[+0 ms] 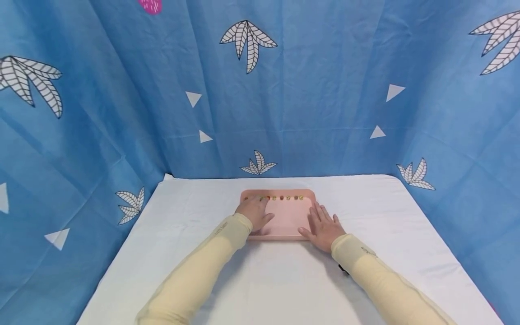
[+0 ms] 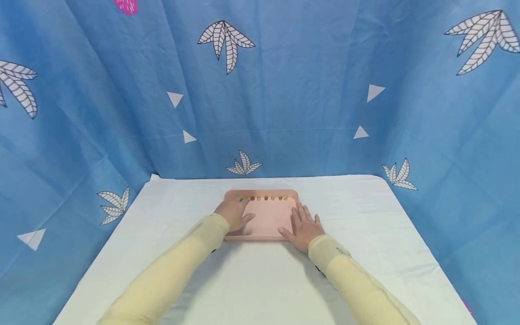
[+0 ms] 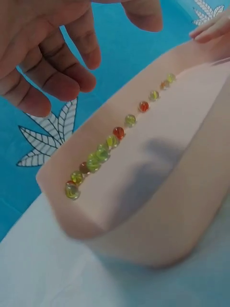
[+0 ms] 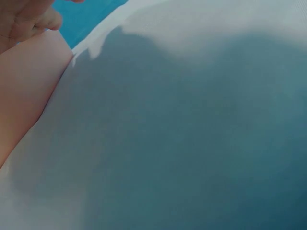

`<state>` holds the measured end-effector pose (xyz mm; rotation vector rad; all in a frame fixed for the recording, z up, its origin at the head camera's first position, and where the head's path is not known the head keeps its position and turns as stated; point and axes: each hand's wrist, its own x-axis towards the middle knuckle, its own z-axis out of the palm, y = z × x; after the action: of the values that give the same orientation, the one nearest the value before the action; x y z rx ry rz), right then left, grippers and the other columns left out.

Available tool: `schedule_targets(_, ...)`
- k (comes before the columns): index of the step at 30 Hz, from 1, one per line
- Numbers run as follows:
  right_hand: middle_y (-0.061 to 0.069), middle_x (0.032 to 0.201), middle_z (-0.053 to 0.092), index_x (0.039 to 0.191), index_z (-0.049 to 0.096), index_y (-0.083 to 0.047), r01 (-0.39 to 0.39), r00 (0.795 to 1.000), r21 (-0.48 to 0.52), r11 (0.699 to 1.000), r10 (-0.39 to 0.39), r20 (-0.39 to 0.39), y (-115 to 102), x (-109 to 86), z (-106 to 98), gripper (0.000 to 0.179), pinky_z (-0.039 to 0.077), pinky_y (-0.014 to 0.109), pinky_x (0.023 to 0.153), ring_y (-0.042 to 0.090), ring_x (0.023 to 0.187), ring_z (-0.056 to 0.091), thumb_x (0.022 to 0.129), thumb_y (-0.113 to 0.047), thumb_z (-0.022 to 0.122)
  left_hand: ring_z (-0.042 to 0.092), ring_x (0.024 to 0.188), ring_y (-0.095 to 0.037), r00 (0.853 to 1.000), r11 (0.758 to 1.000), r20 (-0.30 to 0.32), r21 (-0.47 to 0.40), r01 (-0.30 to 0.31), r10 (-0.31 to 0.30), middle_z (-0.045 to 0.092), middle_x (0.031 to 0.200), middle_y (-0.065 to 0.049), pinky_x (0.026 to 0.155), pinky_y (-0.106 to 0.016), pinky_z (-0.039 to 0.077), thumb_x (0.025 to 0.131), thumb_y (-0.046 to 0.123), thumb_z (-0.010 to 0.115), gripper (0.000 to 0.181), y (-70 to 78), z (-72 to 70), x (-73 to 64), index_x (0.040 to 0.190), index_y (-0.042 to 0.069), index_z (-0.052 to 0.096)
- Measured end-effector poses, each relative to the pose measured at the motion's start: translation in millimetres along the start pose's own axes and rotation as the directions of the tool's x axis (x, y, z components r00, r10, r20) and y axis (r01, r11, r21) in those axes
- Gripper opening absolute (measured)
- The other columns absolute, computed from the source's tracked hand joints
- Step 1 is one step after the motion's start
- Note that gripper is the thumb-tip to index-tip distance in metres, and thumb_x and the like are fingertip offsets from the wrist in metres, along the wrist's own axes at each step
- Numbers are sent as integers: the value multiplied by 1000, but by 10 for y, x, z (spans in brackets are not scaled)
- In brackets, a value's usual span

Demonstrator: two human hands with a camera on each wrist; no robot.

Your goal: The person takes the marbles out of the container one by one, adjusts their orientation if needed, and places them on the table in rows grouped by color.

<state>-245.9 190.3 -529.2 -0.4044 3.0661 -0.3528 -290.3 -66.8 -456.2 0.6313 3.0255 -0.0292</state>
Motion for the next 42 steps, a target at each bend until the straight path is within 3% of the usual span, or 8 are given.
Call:
schedule_targets(9,14,161,8,154,20,-6,-4,1000,14,1000,4,-17,31,1,28,99,15,62,112,33,146,10,87,-80,20,53,124,-22,998,994,48,-97,41,-36,54,138,-5,103,-38,43,94,50,56,60,73,100,385,140,12,50)
schedule_targets(14,13,161,8,154,21,-6,7,1000,11,1000,-7,-27,20,19,43,100,16,62,112,33,146,11,86,-80,20,54,121,-20,993,993,83,-73,91,-85,58,133,-2,100,-40,46,92,53,57,54,107,129,552,133,18,58)
schedule_targets(18,13,160,10,153,22,-6,19,999,12,1000,-18,-46,15,34,51,99,18,63,111,33,146,13,87,-80,21,54,120,-21,993,996,90,-35,78,-75,60,128,-3,100,-41,45,93,52,56,48,183,156,691,129,21,62)
schedule_targets(24,14,160,9,153,20,-4,9,999,19,1000,-8,-37,23,8,60,98,17,64,110,34,145,12,88,-77,24,59,115,-21,996,995,86,-96,28,-20,64,123,-3,98,-38,47,94,49,57,51,409,233,870,134,18,57)
schedule_targets(30,14,160,10,153,21,-4,10,998,45,999,-7,-61,37,-17,101,97,16,65,110,34,145,14,89,-76,29,62,111,-18,994,991,108,-130,17,-3,67,120,2,96,-36,49,94,45,57,43,592,281,960,130,21,61)
schedule_targets(35,15,160,12,152,23,-3,25,996,42,999,-21,-87,48,-35,167,98,18,65,109,34,144,17,88,-77,27,59,115,-17,988,987,155,-154,46,-22,64,125,5,97,-39,48,95,44,57,43,638,343,976,133,25,58)
schedule_targets(42,14,160,13,152,24,-4,30,992,24,999,-26,-122,90,-11,183,97,20,64,109,32,144,18,89,-77,26,61,112,-16,993,984,120,-173,42,-21,65,121,6,93,-38,51,94,43,58,37,657,403,1074,128,27,61)
